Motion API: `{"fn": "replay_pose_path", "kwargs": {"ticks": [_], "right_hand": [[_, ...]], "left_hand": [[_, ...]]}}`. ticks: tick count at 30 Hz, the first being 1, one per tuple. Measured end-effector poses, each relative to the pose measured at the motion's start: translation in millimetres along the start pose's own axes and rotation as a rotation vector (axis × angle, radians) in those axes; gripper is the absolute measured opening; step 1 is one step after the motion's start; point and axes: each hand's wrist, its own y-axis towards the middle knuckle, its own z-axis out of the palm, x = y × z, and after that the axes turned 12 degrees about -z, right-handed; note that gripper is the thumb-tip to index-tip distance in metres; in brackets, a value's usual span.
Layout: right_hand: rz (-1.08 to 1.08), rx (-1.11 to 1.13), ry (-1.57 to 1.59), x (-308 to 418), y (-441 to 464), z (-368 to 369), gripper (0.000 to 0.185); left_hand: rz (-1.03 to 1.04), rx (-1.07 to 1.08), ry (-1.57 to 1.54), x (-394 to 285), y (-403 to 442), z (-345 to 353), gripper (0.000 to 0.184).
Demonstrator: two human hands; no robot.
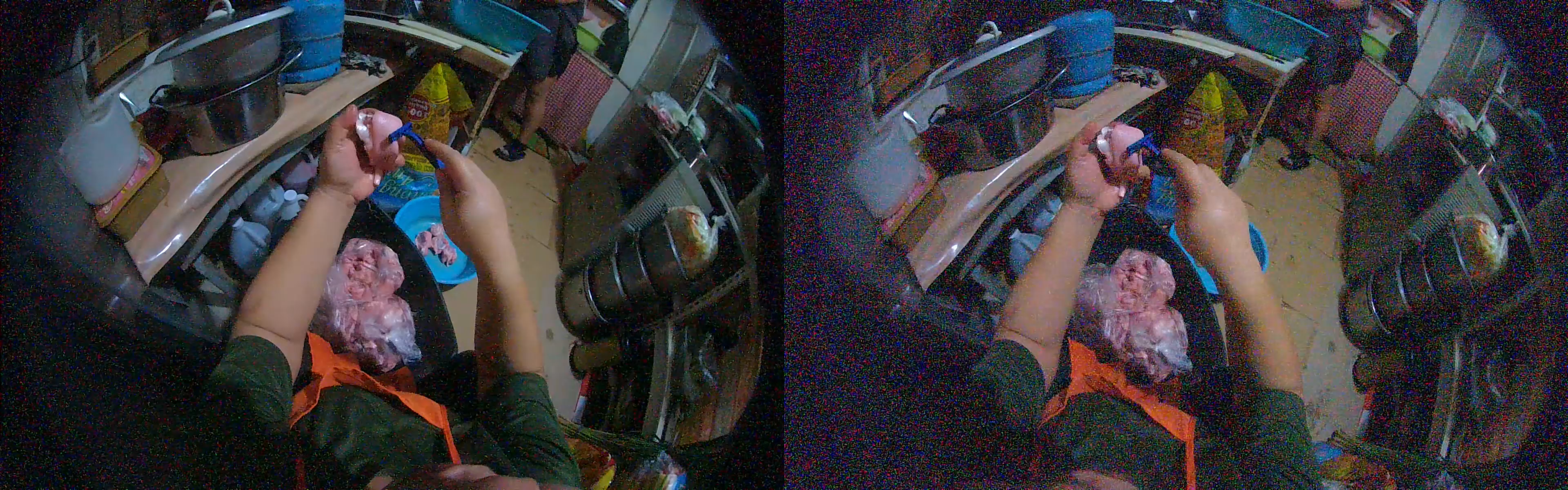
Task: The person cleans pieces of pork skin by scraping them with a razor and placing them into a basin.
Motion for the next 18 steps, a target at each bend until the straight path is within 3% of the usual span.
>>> {"fn": "replay_pose_path", "kwargs": {"ticks": [5,9,11,14,18], "right_hand": [[0.008,-0.059,0.007,0,-1,-4,0.028],[-0.029,-0.007,-0.095,3,-3,1,0.038],[-0.062,0.033,-0.107,2,-6,7,0.039],[-0.049,0.260,-0.158,-2,-11,10,0.039],[-0.046,0.097,-0.114,-2,-7,14,0.038]], "left_hand": [[-0.069,-0.216,0.239,8,7,-1,0.027],[-0.028,-0.249,0.284,12,9,-5,0.022],[-0.015,-0.437,0.217,10,9,-6,0.018],[0.103,-0.477,-0.023,9,22,-25,0.017],[0.082,-0.530,-0.026,4,21,-30,0.018]]}}
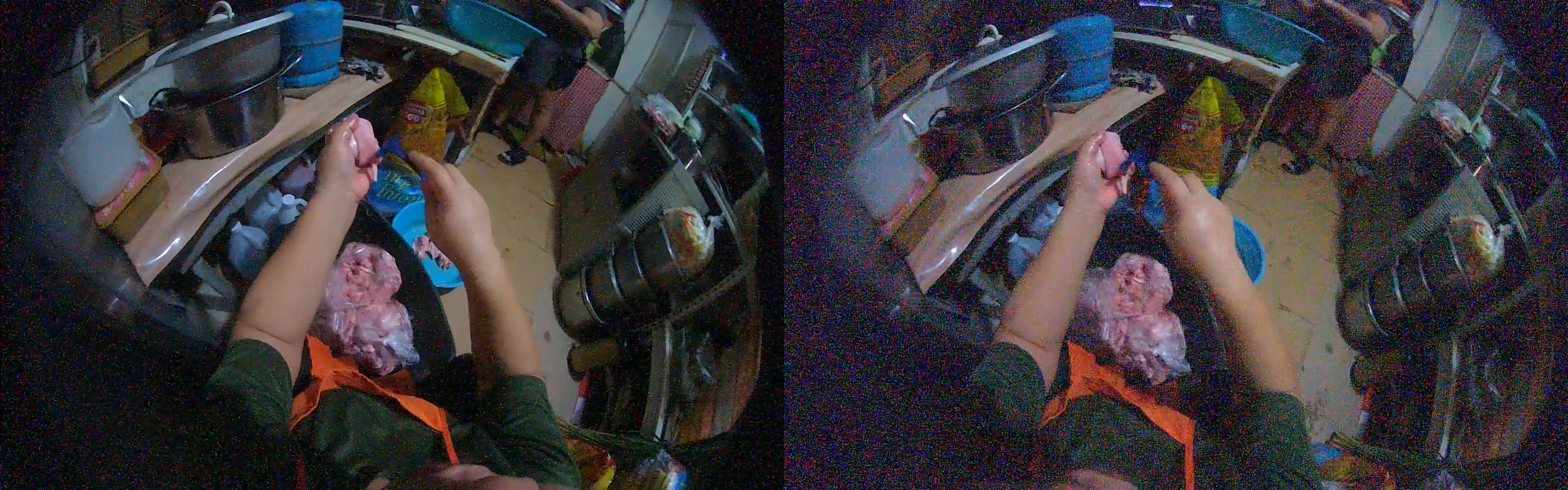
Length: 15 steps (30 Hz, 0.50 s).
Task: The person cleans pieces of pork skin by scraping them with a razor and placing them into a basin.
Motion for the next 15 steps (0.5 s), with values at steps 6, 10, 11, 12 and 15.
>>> {"fn": "replay_pose_path", "kwargs": {"ticks": [6,10,11,12,15], "right_hand": [[0.020,0.016,0.170,0,1,6,0.030],[-0.035,0.061,0.062,-14,0,1,0.032],[-0.029,-0.027,0.078,-14,0,1,0.032],[-0.029,-0.026,0.078,-12,1,2,0.032],[-0.028,-0.087,0.122,-4,3,4,0.027]], "left_hand": [[0.010,-0.039,-0.008,8,-10,11,0.018],[-0.097,0.068,-0.126,-2,6,-3,0.024],[-0.106,-0.005,-0.113,-3,5,-3,0.026],[-0.106,-0.005,-0.114,-2,5,-3,0.026],[-0.148,0.031,-0.020,6,0,-1,0.027]]}}
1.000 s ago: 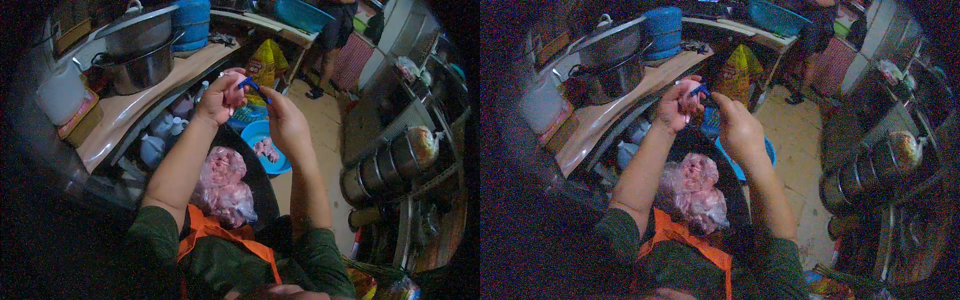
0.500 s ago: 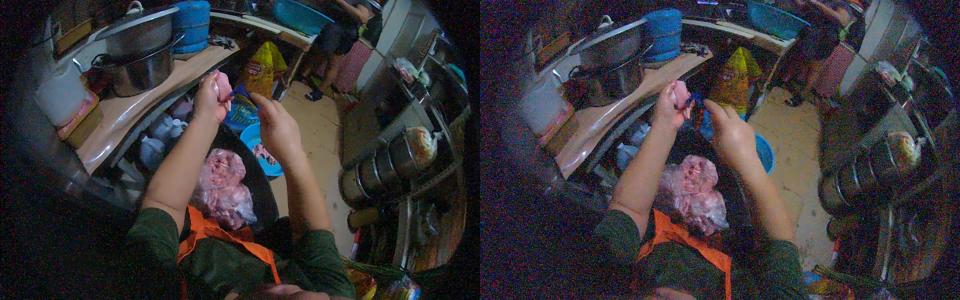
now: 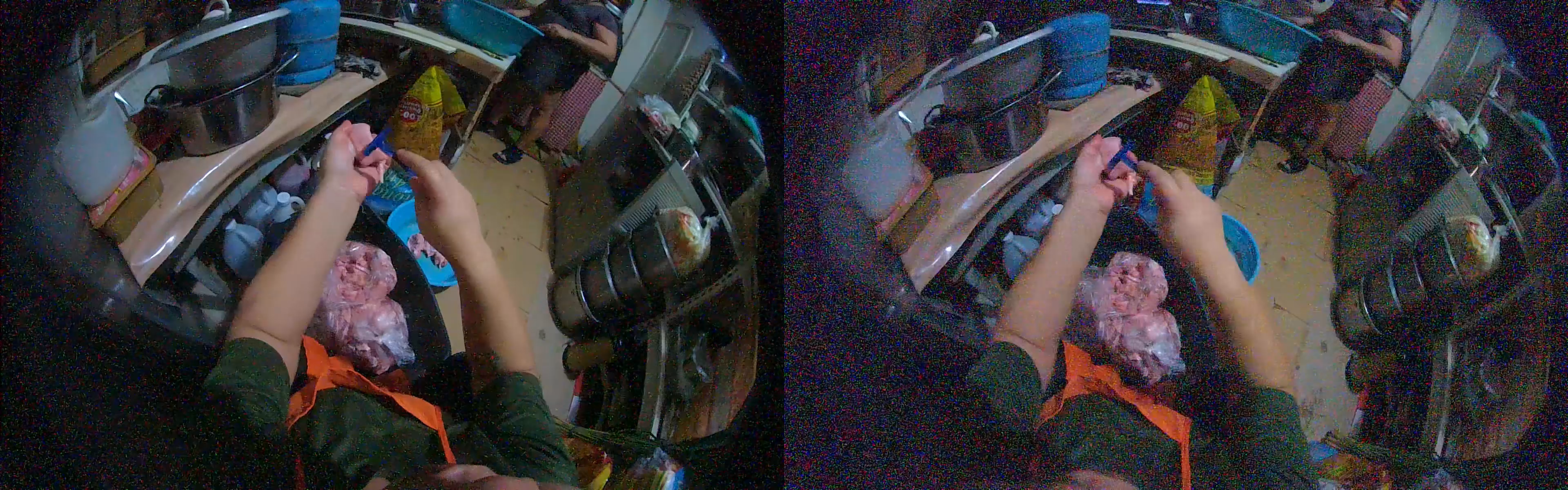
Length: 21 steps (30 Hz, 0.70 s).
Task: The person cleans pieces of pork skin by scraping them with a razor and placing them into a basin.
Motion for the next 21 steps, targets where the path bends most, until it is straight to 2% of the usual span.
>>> {"fn": "replay_pose_path", "kwargs": {"ticks": [2,3,6,8,9,10,12,14,16,17,21], "right_hand": [[0.108,0.164,0.005,1,1,0,0.024],[0.108,0.165,0.007,-2,1,-2,0.024],[0.142,0.252,-0.143,-19,-1,-15,0.023],[0.015,0.002,-0.086,-34,-3,-14,0.023],[-0.022,-0.037,-0.056,-39,-3,-16,0.021],[-0.021,-0.036,-0.056,-42,-3,-18,0.021],[0.049,-0.059,-0.105,-50,-4,-22,0.023],[0.050,-0.073,-0.171,-59,-5,-26,0.024],[-0.072,-0.142,-0.235,-67,-6,-31,0.027],[-0.018,-0.107,-0.232,-62,-6,-37,0.027],[-0.020,-0.146,-0.229,-69,-12,-39,0.026]], "left_hand": [[-0.001,0.028,-0.107,4,-2,6,0.028],[0.035,-0.048,-0.111,4,-3,9,0.030],[-0.045,-0.029,-0.110,-7,-3,7,0.030],[-0.034,0.014,-0.076,-7,-4,8,0.027],[-0.024,0.055,-0.042,-6,-4,8,0.024],[-0.025,0.054,-0.042,-6,-3,7,0.024],[-0.198,0.193,0.004,-5,-1,7,0.020],[-0.140,0.243,0.061,2,-5,6,0.017],[-0.154,0.251,0.316,5,-9,6,0.017],[-0.116,0.189,0.293,9,-13,11,0.018],[-0.140,0.243,0.317,13,-13,13,0.029]]}}
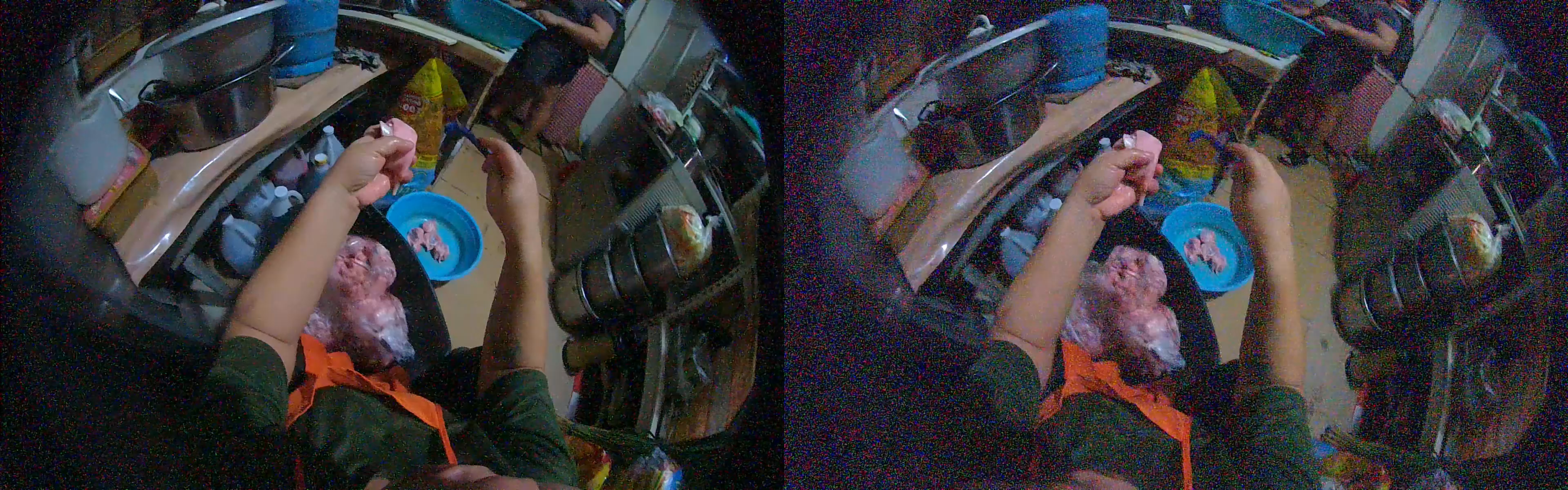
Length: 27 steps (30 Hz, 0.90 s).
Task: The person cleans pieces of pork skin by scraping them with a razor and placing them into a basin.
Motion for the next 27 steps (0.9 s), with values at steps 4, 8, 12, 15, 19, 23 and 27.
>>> {"fn": "replay_pose_path", "kwargs": {"ticks": [4,8,12,15,19,23,27], "right_hand": [[0.188,0.017,0.289,15,2,2,0.028],[0.164,0.087,0.328,25,0,10,0.027],[0.096,0.181,0.252,23,-1,0,0.026],[0.095,0.192,0.170,25,1,-7,0.025],[0.028,-0.026,0.214,24,2,2,0.027],[0.018,0.124,0.283,22,-2,3,0.029],[0.134,0.189,0.228,13,-4,0,0.032]], "left_hand": [[0.050,-0.065,0.175,6,-6,13,0.036],[0.072,-0.053,0.236,8,-14,22,0.035],[0.025,-0.057,0.159,3,-12,16,0.032],[-0.042,-0.030,0.097,0,-4,3,0.025],[-0.038,0.018,0.084,1,-5,7,0.016],[-0.112,-0.010,-0.027,0,-4,2,0.014],[-0.148,0.054,-0.065,-9,-7,1,0.017]]}}
